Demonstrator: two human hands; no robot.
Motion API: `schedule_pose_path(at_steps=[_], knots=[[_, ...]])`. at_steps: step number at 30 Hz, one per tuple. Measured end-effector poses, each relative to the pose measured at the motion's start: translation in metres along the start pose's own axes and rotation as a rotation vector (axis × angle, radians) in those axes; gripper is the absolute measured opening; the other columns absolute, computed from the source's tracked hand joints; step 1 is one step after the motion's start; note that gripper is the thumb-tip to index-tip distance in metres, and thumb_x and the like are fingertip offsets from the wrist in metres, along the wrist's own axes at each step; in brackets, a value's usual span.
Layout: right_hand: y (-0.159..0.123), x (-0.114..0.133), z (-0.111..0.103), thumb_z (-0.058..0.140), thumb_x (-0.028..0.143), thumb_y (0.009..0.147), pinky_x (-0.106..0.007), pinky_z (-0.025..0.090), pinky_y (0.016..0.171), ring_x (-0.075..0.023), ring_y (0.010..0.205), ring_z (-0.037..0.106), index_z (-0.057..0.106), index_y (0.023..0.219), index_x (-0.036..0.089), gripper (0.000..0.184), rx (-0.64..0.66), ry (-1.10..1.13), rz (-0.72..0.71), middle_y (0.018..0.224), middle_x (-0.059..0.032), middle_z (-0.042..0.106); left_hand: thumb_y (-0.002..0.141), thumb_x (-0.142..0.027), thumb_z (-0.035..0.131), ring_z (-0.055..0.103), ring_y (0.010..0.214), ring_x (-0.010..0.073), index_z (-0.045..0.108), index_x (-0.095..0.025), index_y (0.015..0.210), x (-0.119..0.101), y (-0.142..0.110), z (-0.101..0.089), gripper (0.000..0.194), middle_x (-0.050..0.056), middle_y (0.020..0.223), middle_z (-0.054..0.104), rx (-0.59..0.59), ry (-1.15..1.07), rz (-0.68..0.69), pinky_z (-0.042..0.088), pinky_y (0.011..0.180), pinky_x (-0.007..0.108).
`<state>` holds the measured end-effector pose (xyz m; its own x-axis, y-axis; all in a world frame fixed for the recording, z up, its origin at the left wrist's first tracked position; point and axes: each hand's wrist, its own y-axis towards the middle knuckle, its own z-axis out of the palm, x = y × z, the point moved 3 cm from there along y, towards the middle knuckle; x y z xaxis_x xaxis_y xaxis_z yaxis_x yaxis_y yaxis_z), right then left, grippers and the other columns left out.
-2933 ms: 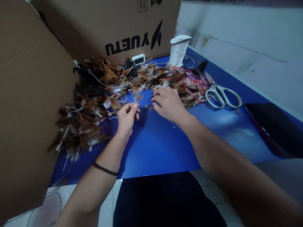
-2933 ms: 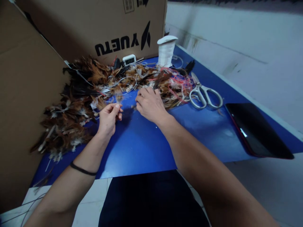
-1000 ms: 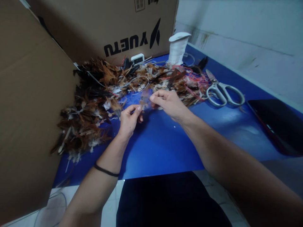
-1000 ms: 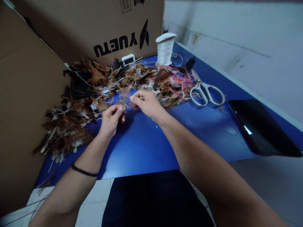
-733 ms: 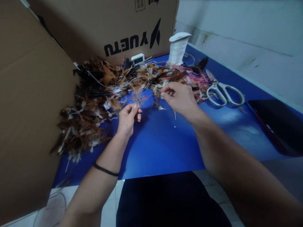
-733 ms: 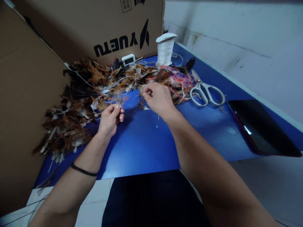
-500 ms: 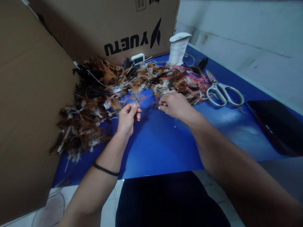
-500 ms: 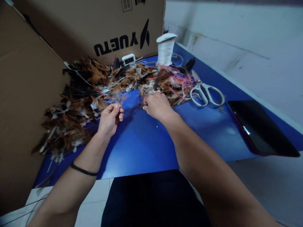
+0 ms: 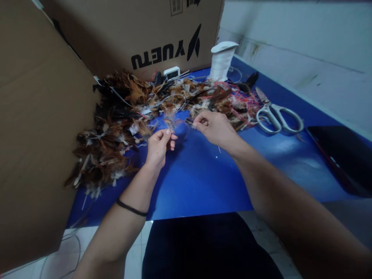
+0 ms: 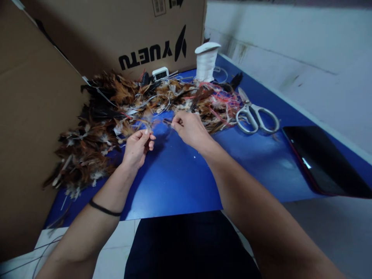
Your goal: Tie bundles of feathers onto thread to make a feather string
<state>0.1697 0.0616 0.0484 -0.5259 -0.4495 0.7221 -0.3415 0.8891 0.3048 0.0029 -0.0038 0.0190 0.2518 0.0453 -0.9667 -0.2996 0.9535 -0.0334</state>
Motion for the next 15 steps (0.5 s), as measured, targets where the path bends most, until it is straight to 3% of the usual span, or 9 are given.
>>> schedule_pose_path(at_steps=[3, 6, 10, 15], knots=[[0.0, 0.004, 0.0, 0.067, 0.018, 0.07, -0.022, 0.043, 0.051, -0.0091, 0.053, 0.055, 0.058, 0.078, 0.015, 0.013, -0.044, 0.458, 0.078, 0.06, 0.0014, 0.059, 0.073, -0.035, 0.069, 0.048, 0.042, 0.0043, 0.06, -0.012, 0.074, 0.002, 0.001, -0.001, 0.024, 0.0, 0.063, 0.063, -0.023, 0.026, -0.008, 0.039, 0.039, 0.017], [-0.004, 0.013, 0.003, 0.073, 0.023, 0.066, -0.022, 0.046, 0.049, -0.0105, 0.054, 0.059, 0.056, 0.079, 0.014, 0.023, -0.02, 0.748, 0.115, 0.06, 0.0008, 0.06, 0.074, -0.037, 0.068, 0.05, 0.041, 0.0053, 0.06, -0.012, 0.073, 0.003, 0.0, -0.002, 0.026, 0.001, 0.063, 0.064, -0.044, 0.12, 0.028, 0.041, 0.04, 0.019], [-0.011, 0.027, 0.009, 0.077, 0.032, 0.064, -0.022, 0.05, 0.049, -0.0116, 0.056, 0.062, 0.056, 0.077, 0.014, 0.03, 0.007, 0.894, 0.115, 0.062, -0.0004, 0.062, 0.081, -0.038, 0.059, 0.052, 0.04, 0.0075, 0.062, -0.014, 0.074, -0.001, -0.003, -0.001, 0.025, -0.001, 0.057, 0.062, -0.043, 0.438, 0.207, 0.043, 0.043, 0.02], [-0.015, 0.032, 0.018, 0.074, 0.034, 0.066, -0.022, 0.053, 0.05, -0.0139, 0.062, 0.066, 0.054, 0.075, 0.015, 0.029, -0.055, 0.887, 0.111, 0.062, 0.0009, 0.06, 0.088, -0.028, 0.051, 0.055, 0.045, 0.0081, 0.065, -0.017, 0.076, -0.007, -0.008, 0.002, 0.022, -0.002, 0.054, 0.061, -0.014, 0.851, 0.522, 0.042, 0.051, 0.02]])
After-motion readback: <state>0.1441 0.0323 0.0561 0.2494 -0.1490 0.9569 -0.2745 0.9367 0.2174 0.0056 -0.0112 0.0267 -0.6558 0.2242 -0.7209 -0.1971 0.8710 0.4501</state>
